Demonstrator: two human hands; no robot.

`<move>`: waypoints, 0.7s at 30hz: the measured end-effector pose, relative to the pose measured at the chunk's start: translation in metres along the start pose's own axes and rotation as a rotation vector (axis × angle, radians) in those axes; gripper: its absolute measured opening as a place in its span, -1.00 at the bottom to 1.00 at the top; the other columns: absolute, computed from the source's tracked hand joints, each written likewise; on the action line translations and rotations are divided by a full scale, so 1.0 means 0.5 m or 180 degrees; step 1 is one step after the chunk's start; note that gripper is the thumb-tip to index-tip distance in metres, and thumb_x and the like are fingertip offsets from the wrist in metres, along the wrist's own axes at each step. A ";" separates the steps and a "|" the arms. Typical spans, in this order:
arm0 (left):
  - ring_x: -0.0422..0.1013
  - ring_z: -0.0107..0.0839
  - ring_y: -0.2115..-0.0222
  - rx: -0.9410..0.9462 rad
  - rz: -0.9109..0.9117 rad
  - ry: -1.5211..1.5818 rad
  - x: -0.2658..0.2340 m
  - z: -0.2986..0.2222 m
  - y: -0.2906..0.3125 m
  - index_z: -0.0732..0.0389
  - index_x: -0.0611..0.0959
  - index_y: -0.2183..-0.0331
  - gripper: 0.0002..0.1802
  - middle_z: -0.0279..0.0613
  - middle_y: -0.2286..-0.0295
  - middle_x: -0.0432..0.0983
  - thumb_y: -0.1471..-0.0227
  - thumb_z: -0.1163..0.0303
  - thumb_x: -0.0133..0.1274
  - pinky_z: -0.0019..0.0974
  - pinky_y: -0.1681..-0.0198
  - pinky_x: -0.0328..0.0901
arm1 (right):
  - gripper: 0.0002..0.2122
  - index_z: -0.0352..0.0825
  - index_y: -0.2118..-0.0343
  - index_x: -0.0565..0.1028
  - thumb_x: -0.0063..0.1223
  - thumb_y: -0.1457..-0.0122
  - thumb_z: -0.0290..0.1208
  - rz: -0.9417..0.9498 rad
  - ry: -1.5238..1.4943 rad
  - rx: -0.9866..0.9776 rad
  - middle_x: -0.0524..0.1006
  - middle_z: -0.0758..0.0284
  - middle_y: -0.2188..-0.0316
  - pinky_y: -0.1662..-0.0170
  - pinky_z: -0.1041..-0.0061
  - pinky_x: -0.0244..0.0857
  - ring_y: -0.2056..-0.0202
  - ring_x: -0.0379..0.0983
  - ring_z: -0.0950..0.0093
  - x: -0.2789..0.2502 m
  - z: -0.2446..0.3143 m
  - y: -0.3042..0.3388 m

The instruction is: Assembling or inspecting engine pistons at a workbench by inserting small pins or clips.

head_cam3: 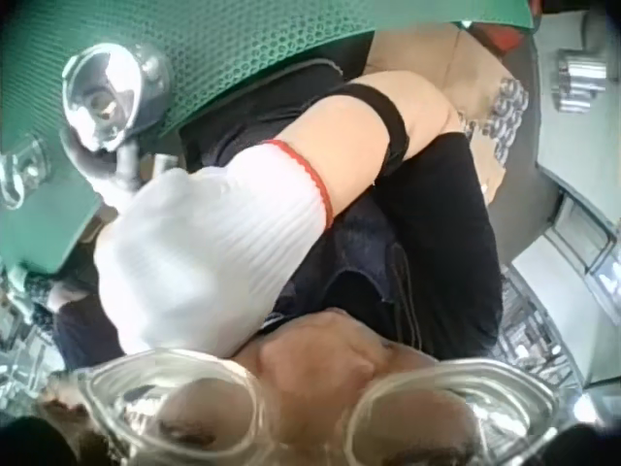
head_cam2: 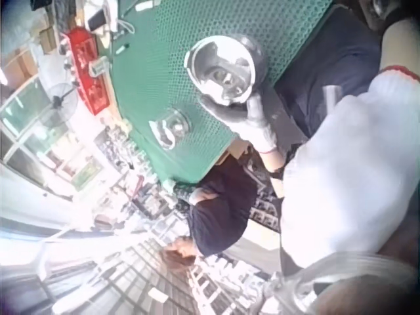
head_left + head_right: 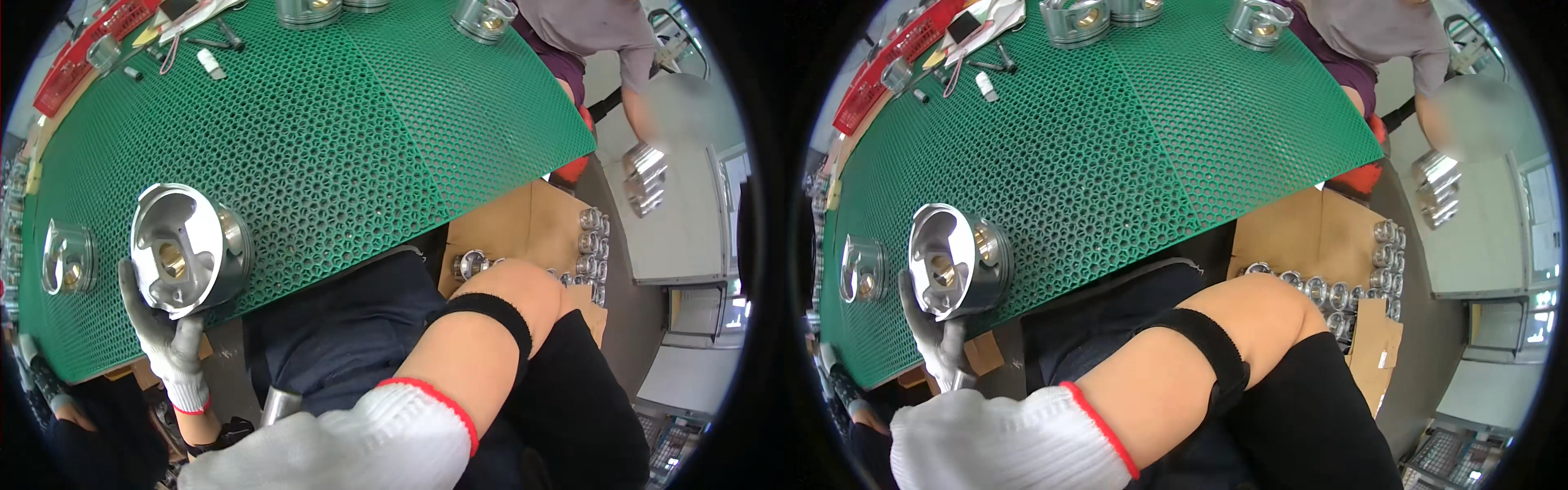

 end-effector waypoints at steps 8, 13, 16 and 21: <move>0.38 -0.34 0.01 0.0052 0.0383 -0.0380 -0.039 -0.002 -0.044 0.30 0.35 -0.17 -0.41 -0.04 0.01 0.44 -0.07 0.54 0.01 -0.29 -0.10 0.27 | -0.85 -0.33 0.51 0.55 0.08 0.01 -0.34 -0.1490 0.0186 -0.0212 0.49 0.36 0.62 0.63 0.49 0.16 0.68 0.35 0.46 -0.118 -0.065 0.177; 0.41 -0.32 0.00 -0.0272 0.1150 -0.1252 0.075 -0.027 -0.145 0.21 0.45 -0.10 -0.34 -0.10 -0.01 0.44 0.06 0.38 0.25 -0.30 -0.08 0.32 | -0.86 -0.35 0.38 0.58 0.02 -0.17 -0.42 -0.2982 0.0116 -0.0050 0.54 0.33 0.57 0.56 0.54 0.26 0.67 0.35 0.49 -0.243 0.051 0.348; 0.50 -0.36 0.14 0.1342 0.1786 -0.1660 0.138 -0.136 -0.149 0.21 0.52 0.02 -0.49 -0.14 0.12 0.54 0.06 0.41 0.25 -0.27 0.08 0.44 | -0.86 -0.35 0.33 0.57 0.01 -0.17 -0.42 -0.2972 0.0184 -0.0229 0.54 0.30 0.49 0.44 0.51 0.31 0.54 0.40 0.45 -0.250 0.083 0.327; 0.48 -0.08 0.12 0.2998 0.1670 -0.2872 0.319 -0.334 0.039 0.24 0.56 0.08 -0.46 -0.05 0.15 0.54 0.24 0.51 0.15 -0.11 -0.02 0.35 | -0.84 -0.35 0.25 0.55 0.00 -0.17 -0.44 -0.2572 0.1119 0.1373 0.54 0.25 0.35 0.24 0.44 0.39 0.32 0.48 0.38 -0.177 -0.057 0.314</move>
Point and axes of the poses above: each hand's wrist, its own y-axis away from the middle knuckle, its own x-axis out of the palm, z = x × y, the point moved 10 cm from there along -y, towards the middle knuckle
